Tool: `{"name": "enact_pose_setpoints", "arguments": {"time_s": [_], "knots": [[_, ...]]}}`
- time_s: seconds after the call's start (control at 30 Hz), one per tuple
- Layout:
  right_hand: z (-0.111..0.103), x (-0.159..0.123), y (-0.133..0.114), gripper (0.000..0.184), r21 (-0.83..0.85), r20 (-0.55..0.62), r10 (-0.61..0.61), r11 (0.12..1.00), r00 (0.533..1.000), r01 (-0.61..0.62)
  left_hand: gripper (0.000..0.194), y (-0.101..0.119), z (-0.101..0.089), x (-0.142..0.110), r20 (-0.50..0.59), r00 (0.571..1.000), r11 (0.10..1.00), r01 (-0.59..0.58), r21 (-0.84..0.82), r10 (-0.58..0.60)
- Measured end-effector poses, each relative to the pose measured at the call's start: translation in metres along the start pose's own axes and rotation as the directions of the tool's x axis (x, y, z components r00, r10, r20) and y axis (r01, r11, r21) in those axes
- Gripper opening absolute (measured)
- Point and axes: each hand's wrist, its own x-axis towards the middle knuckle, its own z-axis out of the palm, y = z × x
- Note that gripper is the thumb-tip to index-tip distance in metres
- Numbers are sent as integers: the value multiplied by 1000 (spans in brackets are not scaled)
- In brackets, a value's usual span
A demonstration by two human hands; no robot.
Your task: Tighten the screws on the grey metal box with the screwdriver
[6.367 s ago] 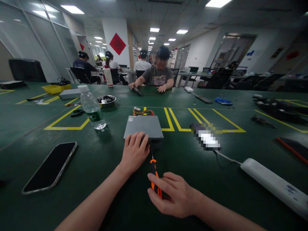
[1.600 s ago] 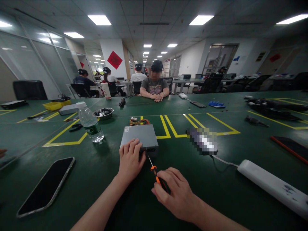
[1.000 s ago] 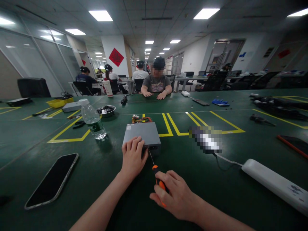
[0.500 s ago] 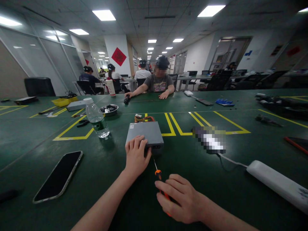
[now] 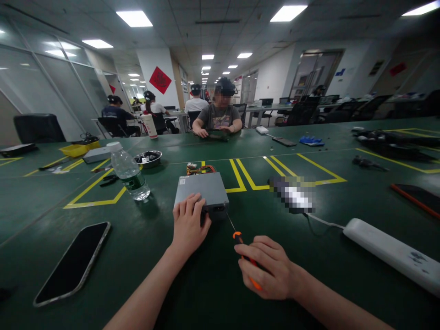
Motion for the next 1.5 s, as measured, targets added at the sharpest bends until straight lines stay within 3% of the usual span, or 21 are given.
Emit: {"name": "enact_pose_setpoints", "arguments": {"time_s": [0.4,0.53,0.63,0.77,0.97,1.07,1.23,1.33,1.4,1.5], "knots": [[0,1,0,13,4,31,31,999,999,-32,35,-3,0,-2,23,999,999,-48,16,48],[-3,3,-2,24,-28,64,36,999,997,-34,38,-4,0,-3,37,996,995,-80,55,78],[-4,4,-3,24,-102,43,46,994,998,-42,39,-1,-4,-4,43,995,991,-95,93,92],[-4,5,-6,26,-76,-2,3,997,1000,-3,45,7,-9,-7,61,993,986,-112,121,105],[-6,6,-6,15,-97,-21,43,994,999,-44,59,17,-10,-12,132,980,977,-165,134,148],[-6,5,-6,10,-147,-39,68,986,997,-73,64,18,-9,-13,113,981,975,-172,138,158],[-3,2,-6,23,-123,-26,72,990,997,-75,62,19,-10,-14,19,981,974,-196,116,195],[-1,1,-6,21,-115,-24,113,987,993,-115,43,15,-16,-13,-67,943,945,-322,53,326],[-1,2,-6,17,-131,-5,135,982,991,-134,26,11,-21,-12,-103,871,873,-486,-39,480],[0,3,-6,16,-146,12,131,981,991,-128,29,8,-27,-11,-135,828,827,-556,-84,544]]}}
